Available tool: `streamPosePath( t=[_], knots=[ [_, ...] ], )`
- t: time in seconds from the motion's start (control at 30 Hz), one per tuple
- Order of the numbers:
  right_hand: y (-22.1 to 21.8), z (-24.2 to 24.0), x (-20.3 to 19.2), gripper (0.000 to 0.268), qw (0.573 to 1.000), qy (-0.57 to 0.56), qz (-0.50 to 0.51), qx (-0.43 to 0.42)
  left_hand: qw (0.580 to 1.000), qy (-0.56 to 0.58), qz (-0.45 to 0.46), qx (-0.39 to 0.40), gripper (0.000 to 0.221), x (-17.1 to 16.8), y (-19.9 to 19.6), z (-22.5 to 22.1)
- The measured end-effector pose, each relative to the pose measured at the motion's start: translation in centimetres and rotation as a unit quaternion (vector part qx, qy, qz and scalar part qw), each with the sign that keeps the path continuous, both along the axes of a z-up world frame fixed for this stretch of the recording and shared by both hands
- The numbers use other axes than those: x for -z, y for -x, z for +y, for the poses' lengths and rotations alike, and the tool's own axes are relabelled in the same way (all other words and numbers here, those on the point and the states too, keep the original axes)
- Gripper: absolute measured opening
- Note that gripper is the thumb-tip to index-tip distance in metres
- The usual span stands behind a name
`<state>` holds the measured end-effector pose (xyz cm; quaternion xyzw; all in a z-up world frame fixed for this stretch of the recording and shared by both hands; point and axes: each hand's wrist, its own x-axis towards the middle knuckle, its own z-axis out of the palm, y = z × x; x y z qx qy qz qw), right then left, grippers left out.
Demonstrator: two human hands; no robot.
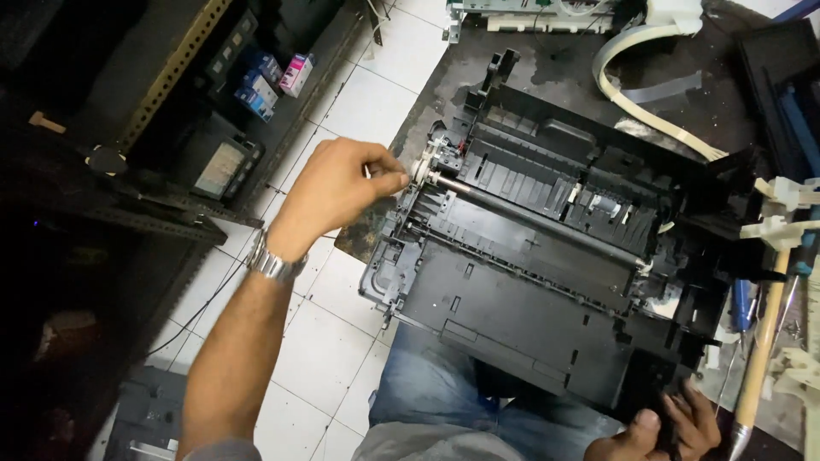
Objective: A person is disassembling and cleaning the internal components of a printer chassis using a screwdriver and a brush.
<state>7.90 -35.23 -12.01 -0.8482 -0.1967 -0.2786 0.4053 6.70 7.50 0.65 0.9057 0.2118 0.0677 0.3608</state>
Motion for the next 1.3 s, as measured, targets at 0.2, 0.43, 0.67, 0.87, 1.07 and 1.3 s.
streamPosePath(
  t=[0.2, 0.43, 0.67, 0.87, 1.07, 1.3],
  knots=[
    [-0.1, -0.4, 1.0, 0.038, 1.0, -0.023, 0.004, 0.016, 0.997, 0.019, 0.073, 0.022, 0.015, -0.1, -1.5, 0.0],
    [0.0, -0.5, 1.2, 0.038, 0.999, -0.03, 0.008, 0.02, 0.997, -0.015, 0.069, 0.01, 0.016, 0.6, -1.9, -0.1],
    [-0.3, -1.7, 2.4, 0.03, 0.999, -0.036, -0.002, 0.005, 0.997, -0.003, 0.055, 0.053, 0.014, 1.3, -2.2, 1.1],
    [-0.1, -1.0, 1.2, 0.039, 0.999, -0.013, 0.023, 0.024, 0.982, -0.078, 0.057, 0.161, 0.018, 1.3, -3.0, 2.5],
    [-0.2, -0.8, 1.1, 0.031, 0.999, -0.042, 0.017, -0.006, 0.964, -0.127, 0.07, 0.222, 0.013, 1.0, -3.4, 3.2],
    [-1.6, -5.7, 4.9, 0.044, 0.999, -0.02, 0.033, -0.028, 0.964, -0.111, 0.002, 0.241, 0.009, 1.5, -2.9, 3.3]
  ],
)
